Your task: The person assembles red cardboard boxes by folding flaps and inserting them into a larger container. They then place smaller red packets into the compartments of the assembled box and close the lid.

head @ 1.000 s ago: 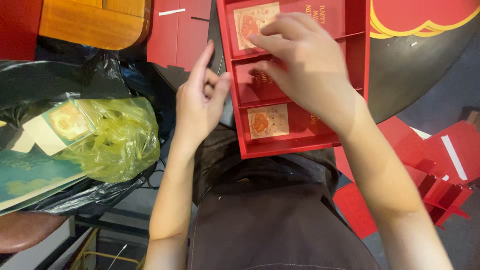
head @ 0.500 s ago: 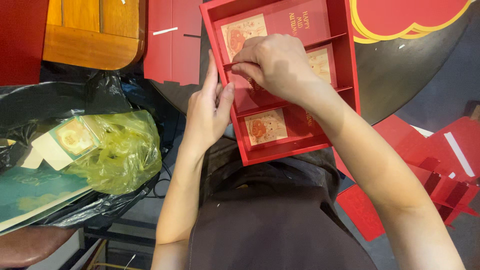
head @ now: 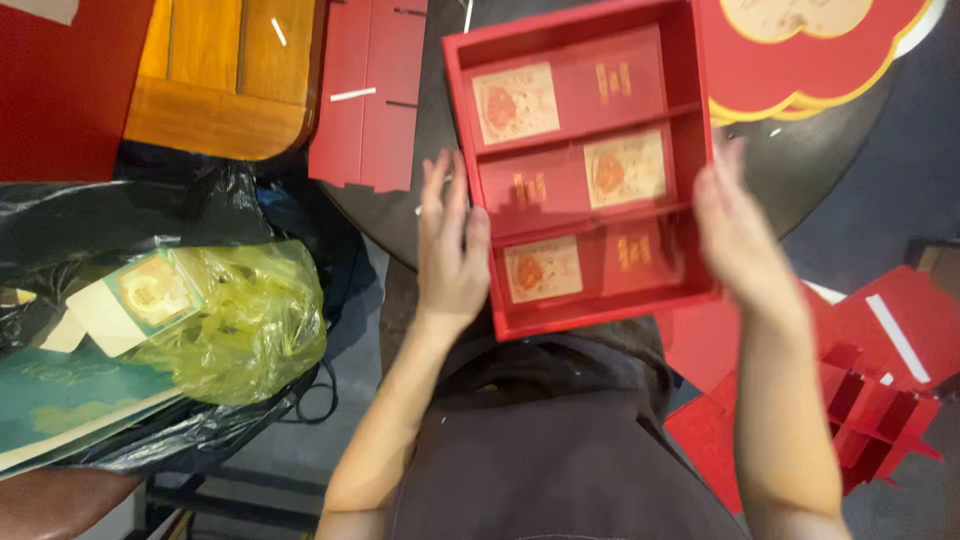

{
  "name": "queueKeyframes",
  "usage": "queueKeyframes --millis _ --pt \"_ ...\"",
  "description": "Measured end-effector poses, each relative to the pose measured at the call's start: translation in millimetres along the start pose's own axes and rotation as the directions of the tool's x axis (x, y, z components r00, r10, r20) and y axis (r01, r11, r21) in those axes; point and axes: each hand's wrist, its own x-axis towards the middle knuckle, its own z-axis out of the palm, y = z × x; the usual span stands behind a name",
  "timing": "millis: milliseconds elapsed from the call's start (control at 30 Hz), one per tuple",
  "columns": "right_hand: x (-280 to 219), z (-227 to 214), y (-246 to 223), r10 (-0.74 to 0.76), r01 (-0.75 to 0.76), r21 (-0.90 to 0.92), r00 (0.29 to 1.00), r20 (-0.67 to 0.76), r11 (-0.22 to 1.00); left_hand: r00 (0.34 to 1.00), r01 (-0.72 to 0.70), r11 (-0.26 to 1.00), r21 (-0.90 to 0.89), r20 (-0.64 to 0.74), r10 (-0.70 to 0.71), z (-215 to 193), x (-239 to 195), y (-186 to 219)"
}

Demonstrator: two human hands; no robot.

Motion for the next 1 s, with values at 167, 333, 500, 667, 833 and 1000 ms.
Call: queueKeyframes --millis 167,333,500,667,833,1000 --pt "-57.2 14.6 9.9 0.14 -0.087 0.546 0.989 -0.056 0.833 0.999 0.007 0.943 -0.333 0.048 0.01 -3.7 -7.2 26.8" --pt "-61.4 22.5 1.4 0.039 0.033 0.544 0.992 -0.12 0.838 0.994 -0.032 0.862 -0.505 0.077 0.082 -11.4 9.9 40.0" --pt "-50.9 26.0 -1.4 0.022 0.061 0.537 0.989 -0.146 0.841 0.991 0.056 0.851 -0.522 0.13 0.015 -12.7 25.9 38.8" --pt "-48.7 27.6 -5.7 0.037 0.044 0.526 0.989 -0.142 0.849 0.995 -0.013 0.876 -0.482 0.082 0.06 -13.1 29.6 41.6" --pt "-46.4 19.6 -11.1 0.003 0.065 0.625 0.994 -0.107 0.778 0.995 0.019 0.88 -0.475 0.099 0.032 -18.6 37.5 39.1" --pt "-52.6 21.1 -12.5 -0.032 0.14 0.557 0.98 -0.198 0.818 0.993 -0.017 0.861 -0.508 0.09 0.073 -18.5 34.2 36.4"
